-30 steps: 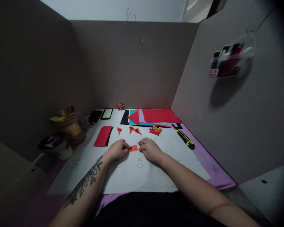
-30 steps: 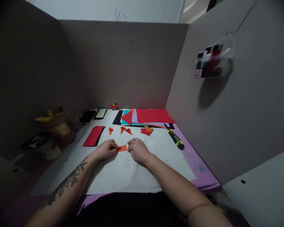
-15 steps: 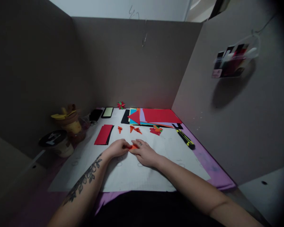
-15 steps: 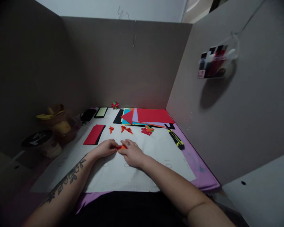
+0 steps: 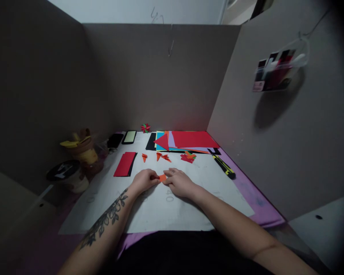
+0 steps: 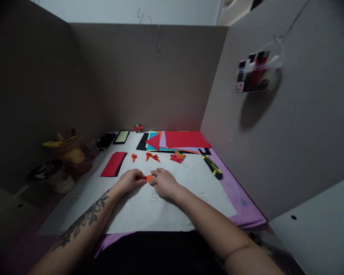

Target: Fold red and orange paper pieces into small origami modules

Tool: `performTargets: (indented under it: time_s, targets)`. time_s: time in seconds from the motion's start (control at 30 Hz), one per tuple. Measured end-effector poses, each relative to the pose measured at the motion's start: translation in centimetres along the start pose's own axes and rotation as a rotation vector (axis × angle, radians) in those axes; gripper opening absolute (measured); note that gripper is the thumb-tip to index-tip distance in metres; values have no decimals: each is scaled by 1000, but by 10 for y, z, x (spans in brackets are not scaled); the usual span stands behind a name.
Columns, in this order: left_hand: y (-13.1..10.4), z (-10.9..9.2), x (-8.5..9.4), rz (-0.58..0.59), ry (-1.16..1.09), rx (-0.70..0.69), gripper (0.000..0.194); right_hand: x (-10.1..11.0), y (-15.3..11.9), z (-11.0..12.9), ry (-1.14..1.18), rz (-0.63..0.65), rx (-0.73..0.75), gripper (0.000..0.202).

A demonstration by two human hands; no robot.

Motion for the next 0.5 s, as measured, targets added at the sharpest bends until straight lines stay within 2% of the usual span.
performTargets:
  time_s: [0.37, 0.5]
  targets:
    - [-1, 3, 0, 68, -205, -65, 26, 4, -1, -13, -36, -52, -33, 32]
    - [-2, 5, 3, 50, -188, -70, 34, 12, 2, -24, 55, -189, -16, 29]
Point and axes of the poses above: each hand's wrist, its own y-axis towards the middle knuckle, its own x-axis out of the back of the hand, z = x × y, the point moved 7 cm from there along y, towards the middle knuckle, and after that the axes turned 14 degrees about y, right-handed, at the moved point
